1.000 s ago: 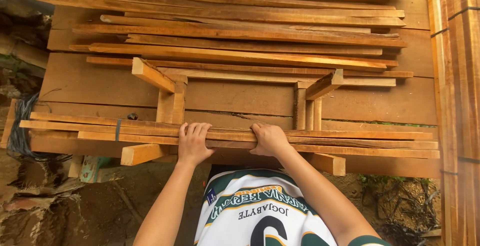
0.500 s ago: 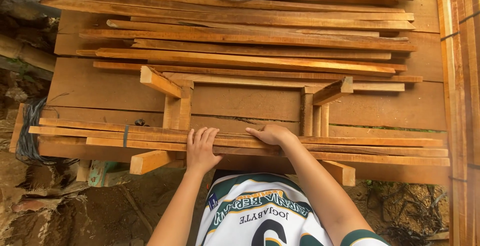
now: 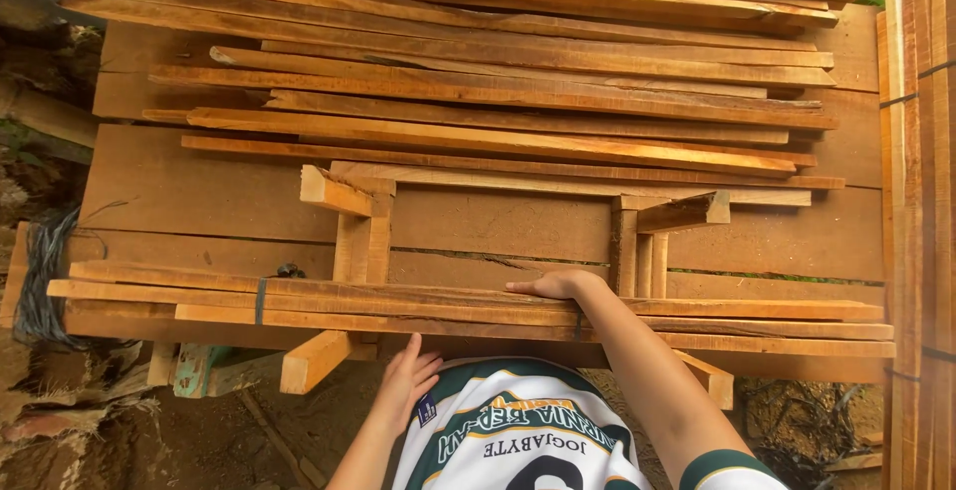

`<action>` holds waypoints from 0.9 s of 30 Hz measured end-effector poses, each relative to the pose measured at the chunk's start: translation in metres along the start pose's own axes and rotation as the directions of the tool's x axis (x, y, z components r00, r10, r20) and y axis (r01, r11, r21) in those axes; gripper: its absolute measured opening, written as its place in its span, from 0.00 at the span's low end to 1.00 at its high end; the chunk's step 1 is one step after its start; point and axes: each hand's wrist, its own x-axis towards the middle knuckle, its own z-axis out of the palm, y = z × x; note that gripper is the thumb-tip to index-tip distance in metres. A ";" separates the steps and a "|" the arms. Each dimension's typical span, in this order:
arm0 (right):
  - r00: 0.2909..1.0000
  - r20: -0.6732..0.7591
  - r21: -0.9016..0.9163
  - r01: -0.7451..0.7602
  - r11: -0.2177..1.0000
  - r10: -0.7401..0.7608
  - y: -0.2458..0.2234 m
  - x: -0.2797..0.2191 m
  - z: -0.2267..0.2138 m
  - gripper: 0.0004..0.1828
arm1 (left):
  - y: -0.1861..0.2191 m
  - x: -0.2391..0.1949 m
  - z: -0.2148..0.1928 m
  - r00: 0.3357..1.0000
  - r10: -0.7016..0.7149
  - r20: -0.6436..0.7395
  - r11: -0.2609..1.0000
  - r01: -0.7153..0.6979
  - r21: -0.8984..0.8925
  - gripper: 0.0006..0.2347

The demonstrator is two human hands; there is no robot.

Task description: The person unties a bundle of wooden planks using a black strap and then proceeds to stack the individual planks neatly on a wooden workbench. The person handles the planks by hand, aligning them in a pile.

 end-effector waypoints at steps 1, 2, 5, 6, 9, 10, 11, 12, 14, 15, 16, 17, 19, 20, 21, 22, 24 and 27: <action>1.000 0.001 0.007 -0.005 1.000 0.005 -0.001 0.006 0.002 0.58 | -0.002 0.012 0.000 1.000 -0.005 0.005 1.000 0.005 0.006 0.37; 1.000 -0.002 0.013 -0.009 1.000 0.009 0.001 0.011 0.003 0.59 | -0.004 0.024 0.002 0.999 -0.016 0.050 0.983 0.025 -0.182 0.41; 1.000 -0.011 0.022 -0.017 1.000 0.018 0.004 0.011 0.008 0.61 | 0.030 0.010 0.028 0.996 -0.062 0.070 0.897 0.086 -0.434 0.42; 1.000 -0.024 0.016 -0.013 1.000 0.013 0.003 0.010 0.006 0.63 | 0.051 -0.002 0.041 0.995 -0.094 0.041 0.855 0.101 -0.509 0.38; 0.989 -0.136 0.003 0.059 0.998 -0.058 -0.005 -0.014 -0.003 0.55 | 0.047 0.010 0.043 0.990 -0.125 0.063 0.850 0.140 -0.507 0.47; 0.989 -0.135 0.007 0.056 0.998 -0.054 -0.006 -0.016 -0.007 0.55 | 0.052 0.012 0.046 0.990 -0.129 0.064 0.852 0.144 -0.504 0.47; 0.970 -0.231 -0.028 0.067 0.997 -0.072 -0.006 -0.017 -0.011 0.55 | 0.057 0.013 0.050 0.994 -0.086 0.072 0.830 0.111 -0.546 0.43; 0.944 -0.316 -0.067 0.075 0.995 -0.092 -0.004 -0.021 -0.011 0.56 | 0.057 0.012 0.054 0.996 -0.051 0.075 0.803 0.085 -0.590 0.39; 0.844 -0.504 -0.155 0.117 0.981 -0.181 -0.006 -0.023 -0.005 0.49 | 0.060 0.020 0.057 0.997 -0.027 0.068 0.787 0.063 -0.613 0.39; 0.693 -0.666 -0.255 0.138 0.957 -0.277 -0.007 -0.025 -0.005 0.44 | 0.064 0.026 0.061 0.998 0.007 0.060 0.770 0.033 -0.638 0.38; 0.690 -0.669 -0.254 0.137 0.957 -0.276 -0.005 -0.021 -0.003 0.44 | 0.062 0.032 0.061 0.998 0.010 0.063 0.771 0.033 -0.636 0.38; 0.641 -0.710 -0.273 0.128 0.953 -0.290 -0.004 -0.016 0.000 0.42 | 0.061 0.039 0.062 0.998 0.002 0.064 0.765 0.040 -0.642 0.37; 0.601 -0.742 -0.285 0.122 0.951 -0.299 -0.001 -0.009 0.018 0.40 | 0.043 0.053 0.048 0.998 -0.018 0.058 0.763 0.051 -0.644 0.35; 0.561 -0.759 -0.313 0.131 0.941 -0.331 0.003 -0.008 0.022 0.39 | 0.034 0.064 0.044 0.998 -0.012 0.066 0.785 0.051 -0.617 0.37; 0.520 -0.774 -0.341 0.139 0.930 -0.362 0.007 -0.006 0.026 0.37 | 0.026 0.075 0.040 0.997 -0.007 0.074 0.807 0.050 -0.589 0.38; 0.526 -0.772 -0.340 0.135 0.931 -0.358 0.007 -0.009 0.019 0.37 | 0.024 0.078 0.038 0.997 -0.015 0.077 0.806 0.057 -0.589 0.38; 0.686 -0.651 -0.330 0.131 0.935 -0.326 0.002 -0.012 0.003 0.39 | 0.022 0.084 0.031 0.995 0.007 0.102 0.847 0.048 -0.529 0.38; 0.634 -0.726 -0.193 0.185 0.964 -0.267 0.026 0.024 -0.012 0.36 | 0.029 0.069 0.032 0.992 0.014 0.122 0.870 0.049 -0.491 0.40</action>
